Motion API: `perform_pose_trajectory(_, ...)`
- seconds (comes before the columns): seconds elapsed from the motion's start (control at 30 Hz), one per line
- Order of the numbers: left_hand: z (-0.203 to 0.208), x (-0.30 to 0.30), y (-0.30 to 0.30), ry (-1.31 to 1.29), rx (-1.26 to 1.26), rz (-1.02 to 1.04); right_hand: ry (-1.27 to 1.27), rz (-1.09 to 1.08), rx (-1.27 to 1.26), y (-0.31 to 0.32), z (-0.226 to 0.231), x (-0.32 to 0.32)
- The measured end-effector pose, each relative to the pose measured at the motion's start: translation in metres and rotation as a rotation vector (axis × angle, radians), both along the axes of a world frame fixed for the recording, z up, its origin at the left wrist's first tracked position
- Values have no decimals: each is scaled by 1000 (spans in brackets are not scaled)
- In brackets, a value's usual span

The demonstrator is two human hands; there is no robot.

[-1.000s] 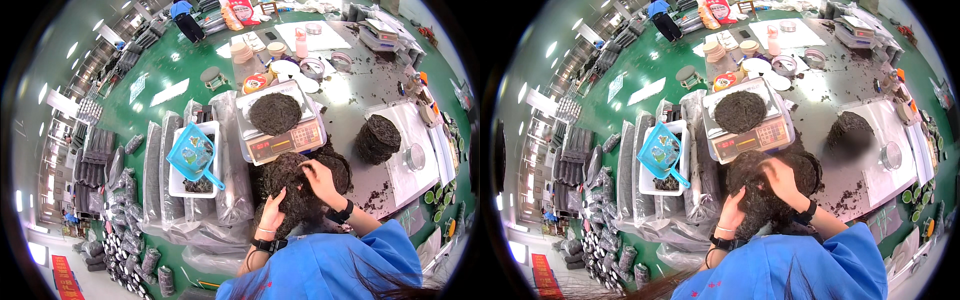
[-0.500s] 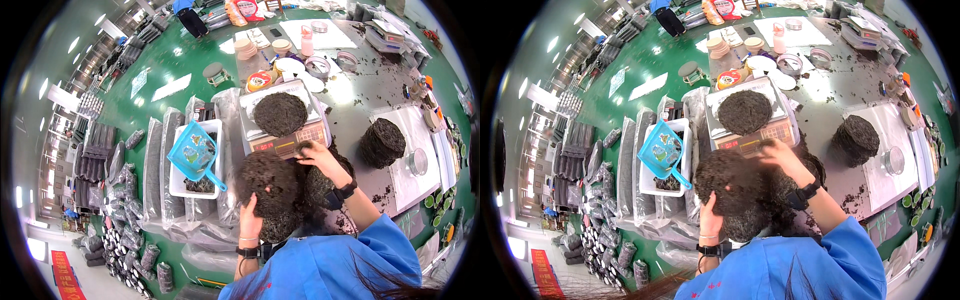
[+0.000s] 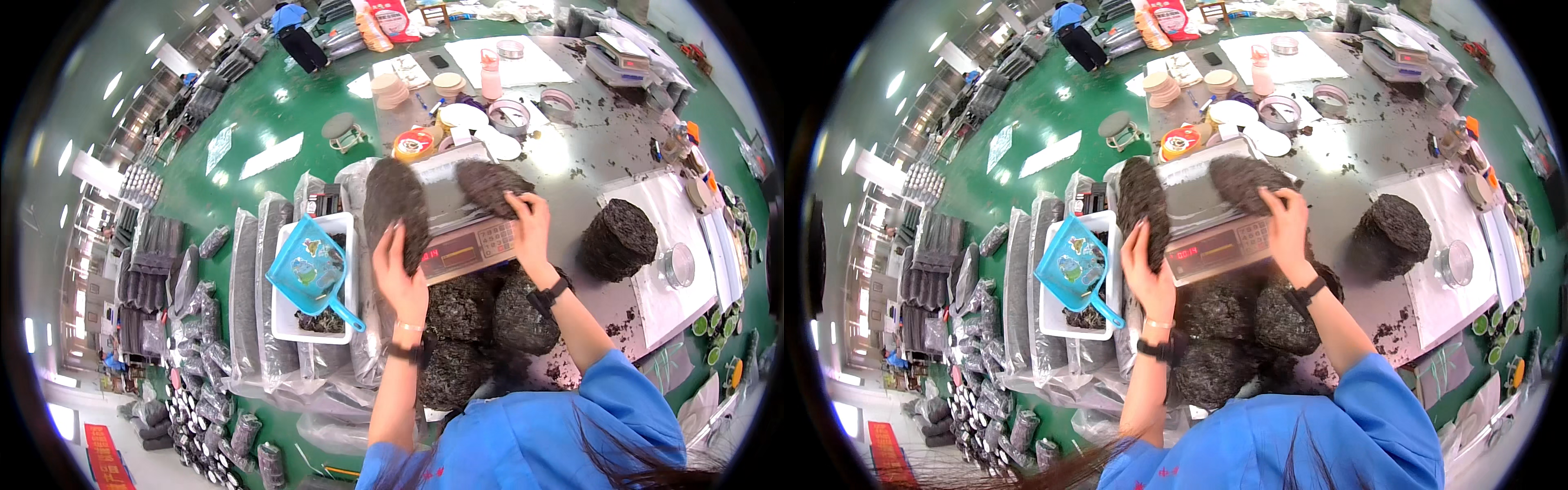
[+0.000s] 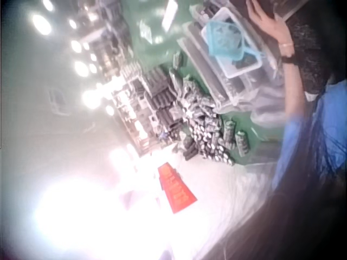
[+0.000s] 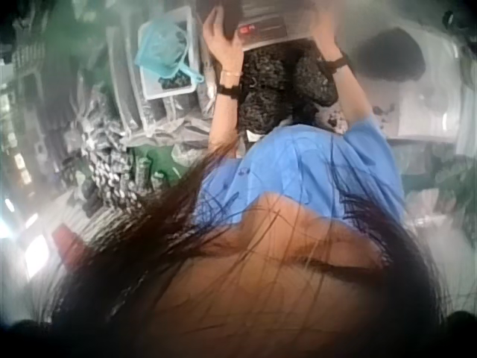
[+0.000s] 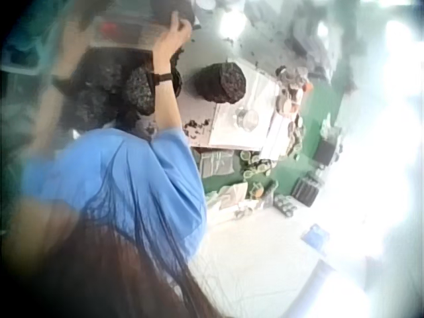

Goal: The person weighs compressed tea cakes on a digital scale. They pick up individual tea cakes from a stack, place them on the scale, and move them to a new stack, sometimes removing or adding small pieces to reach a target weight.

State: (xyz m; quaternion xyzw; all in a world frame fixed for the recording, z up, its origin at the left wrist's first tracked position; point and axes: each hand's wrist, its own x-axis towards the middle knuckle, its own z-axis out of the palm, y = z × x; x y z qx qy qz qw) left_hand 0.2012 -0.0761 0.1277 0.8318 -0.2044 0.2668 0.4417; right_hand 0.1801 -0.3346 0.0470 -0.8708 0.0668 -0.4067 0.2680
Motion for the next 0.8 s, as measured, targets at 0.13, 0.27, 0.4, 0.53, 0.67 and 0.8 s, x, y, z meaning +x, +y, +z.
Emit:
perform_pose_trajectory(0.13, -33, 17, -32, 28, 384, -214, -86, -34, 163, -19, 22, -46)
perform_pose_trajectory(0.27, -50, -21, -32, 1271, -1308, -803, 42, 187, -219, -3, 39, -100)
perform_pose_trajectory(0.4, -60, -55, -14, 1314, -1278, -526, 393, 412, -246, 16, 48, -128)
perform_pose_trajectory(0.53, -60, -92, -11, 1218, -1121, -511, 290, 347, 26, 48, 55, -123)
perform_pose_trajectory(0.67, -52, -127, -20, 1186, -1045, -461, 321, 323, -86, 66, 44, -107)
perform_pose_trajectory(0.8, -70, -148, -18, 1188, -1005, -316, 467, 300, 54, 73, 13, -111)
